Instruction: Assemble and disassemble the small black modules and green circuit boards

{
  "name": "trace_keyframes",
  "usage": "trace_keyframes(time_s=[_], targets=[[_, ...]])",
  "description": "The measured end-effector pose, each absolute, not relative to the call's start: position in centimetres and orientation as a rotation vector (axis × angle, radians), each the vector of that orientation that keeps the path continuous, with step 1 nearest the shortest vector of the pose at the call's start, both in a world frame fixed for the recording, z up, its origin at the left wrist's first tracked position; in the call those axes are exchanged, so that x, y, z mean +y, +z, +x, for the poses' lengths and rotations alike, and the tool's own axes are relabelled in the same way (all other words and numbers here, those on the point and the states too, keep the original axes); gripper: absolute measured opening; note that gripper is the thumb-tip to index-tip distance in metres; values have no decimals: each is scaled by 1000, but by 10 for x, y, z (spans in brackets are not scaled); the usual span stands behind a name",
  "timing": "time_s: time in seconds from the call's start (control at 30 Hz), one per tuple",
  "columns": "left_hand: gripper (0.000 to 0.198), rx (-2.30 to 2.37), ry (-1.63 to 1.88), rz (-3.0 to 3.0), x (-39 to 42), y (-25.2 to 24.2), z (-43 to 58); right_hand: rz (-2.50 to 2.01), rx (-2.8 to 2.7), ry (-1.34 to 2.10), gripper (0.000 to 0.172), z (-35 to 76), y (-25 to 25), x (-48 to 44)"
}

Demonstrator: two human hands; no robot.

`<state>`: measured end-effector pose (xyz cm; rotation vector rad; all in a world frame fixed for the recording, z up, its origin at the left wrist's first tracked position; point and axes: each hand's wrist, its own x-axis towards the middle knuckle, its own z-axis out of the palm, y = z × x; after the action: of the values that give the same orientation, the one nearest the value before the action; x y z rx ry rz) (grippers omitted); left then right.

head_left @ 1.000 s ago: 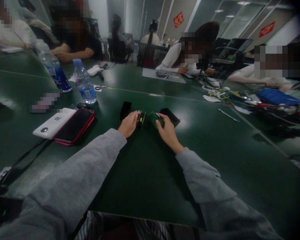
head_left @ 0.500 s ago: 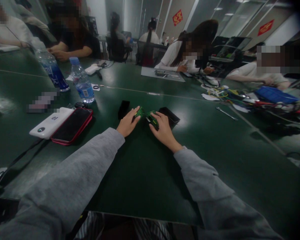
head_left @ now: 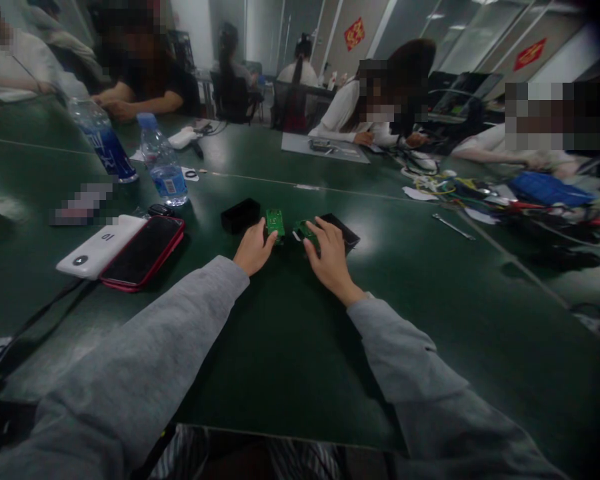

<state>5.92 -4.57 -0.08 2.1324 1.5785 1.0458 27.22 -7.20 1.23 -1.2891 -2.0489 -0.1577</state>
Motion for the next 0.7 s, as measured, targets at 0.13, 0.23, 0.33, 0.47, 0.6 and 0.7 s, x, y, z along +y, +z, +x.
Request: trace_keyframes(time_s=[0.13,0.23,0.33,0.47,0.6,0.7], targets=[[39,1566,1203,2348,-51,14,52,-1374,-1805,-316,40,299,18,-64],[36,1701,1256,2481,-47,22,39,-1501,-1718,-279,51,328,8,-49],[39,1877,1174,2411,-37,17,22,-1554,-1758,-40,56,346,-5,-41],[47,1880,989,2359,-27,6,11,-1468,-1873,0,51,347,-8,-57],[51,1824,917,2422,-29,6,13,-1475,-1944,13,51,348,-4,-88],[50,1823,907,2425,-33,10,15,-1539,-1890,-6,60,371,-3,-112]])
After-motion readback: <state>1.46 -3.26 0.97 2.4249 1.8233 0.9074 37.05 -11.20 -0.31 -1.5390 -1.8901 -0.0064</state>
